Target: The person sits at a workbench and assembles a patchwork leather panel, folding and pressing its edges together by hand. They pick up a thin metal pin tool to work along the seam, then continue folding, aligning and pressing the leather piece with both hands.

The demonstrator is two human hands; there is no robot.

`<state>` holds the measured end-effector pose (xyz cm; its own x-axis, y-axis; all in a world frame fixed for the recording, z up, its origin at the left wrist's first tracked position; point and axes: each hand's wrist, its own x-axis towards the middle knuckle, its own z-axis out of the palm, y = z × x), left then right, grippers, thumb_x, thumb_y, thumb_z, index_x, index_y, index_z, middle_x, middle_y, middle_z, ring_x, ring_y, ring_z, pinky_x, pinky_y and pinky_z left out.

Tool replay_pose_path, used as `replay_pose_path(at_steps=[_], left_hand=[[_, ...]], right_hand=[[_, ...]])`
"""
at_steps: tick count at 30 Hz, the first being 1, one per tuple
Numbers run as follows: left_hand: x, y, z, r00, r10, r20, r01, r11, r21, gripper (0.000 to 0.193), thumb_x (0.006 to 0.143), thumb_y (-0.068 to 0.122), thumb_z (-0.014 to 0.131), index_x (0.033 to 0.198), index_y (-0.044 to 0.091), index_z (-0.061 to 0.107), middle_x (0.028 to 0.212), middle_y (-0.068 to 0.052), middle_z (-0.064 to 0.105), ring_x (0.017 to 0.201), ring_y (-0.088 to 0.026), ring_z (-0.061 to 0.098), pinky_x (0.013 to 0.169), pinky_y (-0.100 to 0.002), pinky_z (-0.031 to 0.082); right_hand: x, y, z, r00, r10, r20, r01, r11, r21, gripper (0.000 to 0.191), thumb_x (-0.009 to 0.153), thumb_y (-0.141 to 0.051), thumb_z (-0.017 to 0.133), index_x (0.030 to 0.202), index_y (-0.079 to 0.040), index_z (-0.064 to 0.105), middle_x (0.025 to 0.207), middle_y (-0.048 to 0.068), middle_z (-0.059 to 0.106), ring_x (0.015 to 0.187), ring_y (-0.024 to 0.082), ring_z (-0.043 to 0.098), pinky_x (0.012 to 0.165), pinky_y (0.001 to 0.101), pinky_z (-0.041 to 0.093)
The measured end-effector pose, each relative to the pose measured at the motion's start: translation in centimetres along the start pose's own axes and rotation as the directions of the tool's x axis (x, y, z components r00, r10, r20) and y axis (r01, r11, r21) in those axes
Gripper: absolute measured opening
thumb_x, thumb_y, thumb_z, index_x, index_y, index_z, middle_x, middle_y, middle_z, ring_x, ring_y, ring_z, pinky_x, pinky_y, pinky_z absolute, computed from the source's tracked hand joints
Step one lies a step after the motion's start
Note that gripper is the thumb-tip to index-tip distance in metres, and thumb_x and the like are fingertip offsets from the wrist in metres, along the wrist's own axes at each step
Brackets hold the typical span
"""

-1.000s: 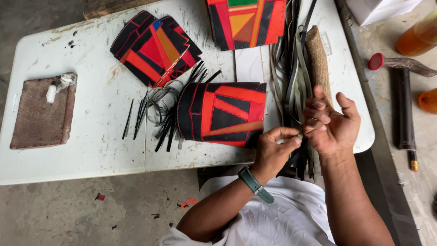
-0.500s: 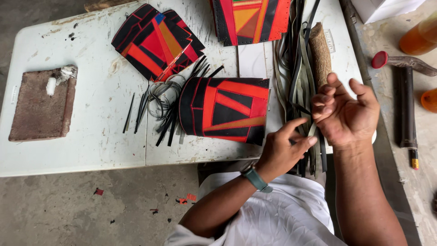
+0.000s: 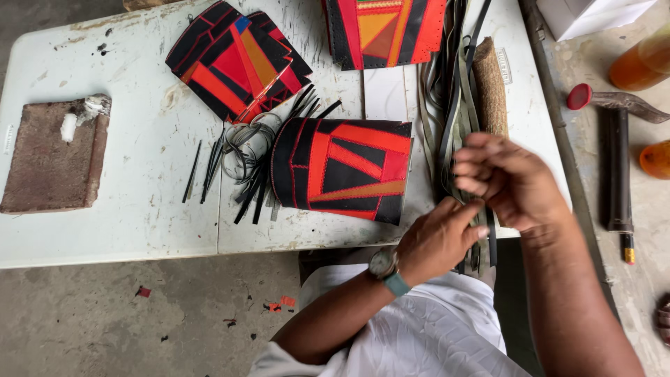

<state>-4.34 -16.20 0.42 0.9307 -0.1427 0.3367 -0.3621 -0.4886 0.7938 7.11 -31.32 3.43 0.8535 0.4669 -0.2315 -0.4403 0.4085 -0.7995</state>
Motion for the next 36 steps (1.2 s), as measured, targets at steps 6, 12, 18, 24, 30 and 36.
replay_pose_path(at_steps=[6,12,18,24,30,36], left_hand=[[-3.0,1.0,-6.9,0.990,0.143,-0.011,-0.141,0.983,0.118,0.022,0.102,0.012,0.070,0.123,0.007,0.066,0.115,-0.005,0.063,0.102,-0.029,0.067,0.089,-0.041,0.056],[-1.3,-3.2,-10.8,0.982,0.151,-0.117,-0.100,0.928,0.360,0.032,0.096,0.009,0.069,0.127,0.001,0.067,0.127,-0.014,0.062,0.116,-0.033,0.062,0.102,-0.043,0.051],[-1.3,-4.6,-10.5,0.987,0.118,-0.105,-0.080,0.947,0.311,0.036,0.097,0.008,0.068,0.132,0.002,0.065,0.130,-0.015,0.061,0.118,-0.032,0.062,0.104,-0.043,0.051],[-1.3,-5.5,-10.7,0.986,0.127,-0.107,-0.088,0.948,0.307,0.036,0.096,0.010,0.069,0.130,0.000,0.065,0.132,-0.014,0.060,0.121,-0.033,0.062,0.106,-0.043,0.050],[-0.4,-5.0,-11.5,0.993,0.084,-0.080,-0.057,0.955,0.292,0.032,0.098,0.012,0.068,0.128,0.000,0.066,0.131,-0.014,0.061,0.123,-0.033,0.061,0.108,-0.042,0.049],[8.4,-7.8,-15.9,0.975,0.153,0.164,-0.208,0.889,0.407,0.039,0.090,0.016,0.068,0.128,0.009,0.067,0.124,-0.014,0.063,0.114,-0.029,0.064,0.106,-0.050,0.038]], right_hand=[[1.7,3.9,2.7,0.978,0.195,-0.070,-0.204,0.963,-0.175,0.043,0.100,-0.015,0.044,0.138,0.003,0.052,0.125,0.020,0.070,0.104,0.029,0.071,0.084,0.0401,0.059],[2.2,5.7,5.0,0.954,0.282,-0.100,-0.290,0.953,-0.083,0.044,0.105,-0.018,0.043,0.138,0.008,0.056,0.123,0.019,0.069,0.102,0.025,0.071,0.086,0.0379,0.060],[2.7,5.9,5.1,0.962,0.256,-0.094,-0.264,0.960,-0.089,0.043,0.105,-0.019,0.044,0.135,0.009,0.057,0.122,0.020,0.069,0.102,0.026,0.070,0.086,0.0386,0.060],[3.4,6.5,4.9,0.960,0.265,-0.096,-0.272,0.959,-0.074,0.036,0.101,-0.013,0.051,0.129,0.007,0.061,0.112,0.017,0.073,0.091,0.024,0.075,0.078,0.0357,0.062],[5.0,9.3,4.5,0.980,0.058,-0.189,-0.118,0.938,-0.325,0.021,0.098,-0.013,0.070,0.106,0.007,0.069,0.090,0.013,0.075,0.076,0.017,0.072,0.065,0.0281,0.060],[4.8,9.5,5.2,0.979,0.053,-0.198,-0.113,0.945,-0.307,0.020,0.099,-0.014,0.069,0.109,0.003,0.070,0.091,0.007,0.075,0.075,0.012,0.070,0.064,0.0250,0.059]])
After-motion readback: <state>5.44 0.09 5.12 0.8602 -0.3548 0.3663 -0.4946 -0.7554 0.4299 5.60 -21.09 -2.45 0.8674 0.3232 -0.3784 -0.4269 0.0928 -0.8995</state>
